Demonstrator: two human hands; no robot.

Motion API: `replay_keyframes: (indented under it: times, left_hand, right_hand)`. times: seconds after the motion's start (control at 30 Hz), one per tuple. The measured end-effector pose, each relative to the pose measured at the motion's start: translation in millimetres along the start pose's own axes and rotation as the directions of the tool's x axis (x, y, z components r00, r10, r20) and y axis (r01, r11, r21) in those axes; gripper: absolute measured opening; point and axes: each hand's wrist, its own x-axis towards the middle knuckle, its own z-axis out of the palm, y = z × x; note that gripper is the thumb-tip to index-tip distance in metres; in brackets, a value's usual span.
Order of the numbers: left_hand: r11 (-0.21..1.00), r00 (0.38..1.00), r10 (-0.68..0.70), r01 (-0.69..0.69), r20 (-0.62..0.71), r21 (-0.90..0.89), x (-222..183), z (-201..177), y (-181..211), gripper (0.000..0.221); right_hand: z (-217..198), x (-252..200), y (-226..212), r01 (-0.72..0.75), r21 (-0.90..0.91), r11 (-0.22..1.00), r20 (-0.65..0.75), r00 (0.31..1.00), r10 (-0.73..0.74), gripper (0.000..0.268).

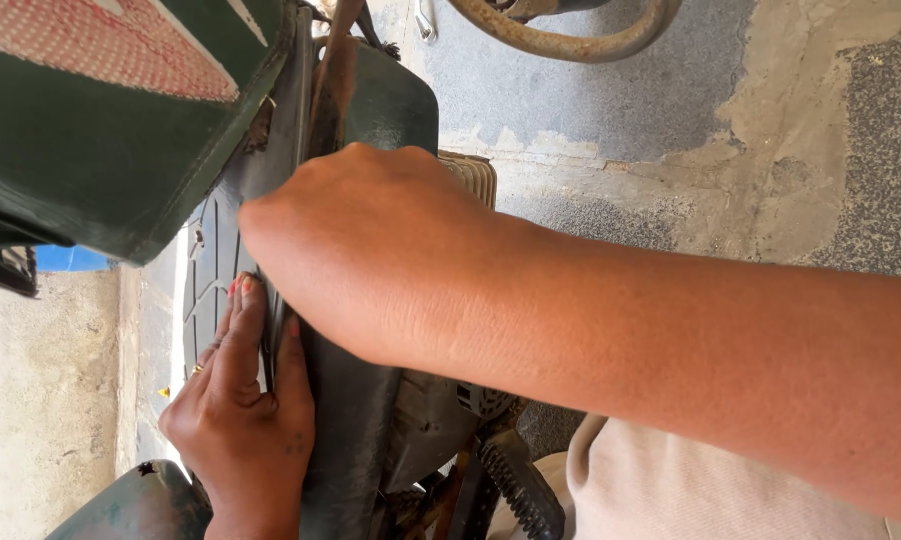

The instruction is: The person works on the footboard of a TVS XL100 moped, prying at the edge of the rubber floor panel with a flat pry tool and working on its fasteners by hand, moving around the panel to loosen it from the body.

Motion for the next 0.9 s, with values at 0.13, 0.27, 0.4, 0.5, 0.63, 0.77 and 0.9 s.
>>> replay_keyframes:
  times: [0.13,0.27,0.4,0.5,0.63,0.77,0.9]
  left_hand:
    - [0.997,0.999,-0.032,0.032,0.011,-0.065,2,-1,4,0.035]
    - [0.988,0.998,-0.066,0.069,0.024,-0.137,-1,1,3,0.036]
    - [0.973,0.993,-0.109,0.116,0.047,-0.199,0,-1,12,0.041]
    - [0.967,0.99,-0.128,0.137,0.054,-0.217,-4,2,13,0.043]
    - [0.978,0.994,-0.102,0.108,0.042,-0.178,-3,3,12,0.043]
    - [0.989,0.998,-0.058,0.062,0.039,-0.136,-7,6,8,0.044]
    - [0.976,0.995,-0.085,0.095,0.058,-0.194,-6,4,10,0.044]
  right_hand:
    - [-3,-2,-2,-0.034,-0.013,0.999,0.033,0.999,0.034,0.012]
    - [5,-12,-4,-0.021,0.051,0.998,-0.033,0.999,0.023,0.012]
    - [6,-15,-6,-0.005,0.086,0.996,-0.072,0.997,0.012,0.013]
    - [4,-15,-6,-0.001,0.158,0.987,-0.066,0.998,0.012,0.014]
    - [4,-15,-9,-0.023,0.13,0.991,-0.03,0.999,0.028,0.012]
    - [8,-20,-14,-0.093,0.156,0.983,-0.06,0.993,0.103,0.014]
    - [6,-22,-15,-0.115,0.115,0.987,0.028,0.993,0.113,0.016]
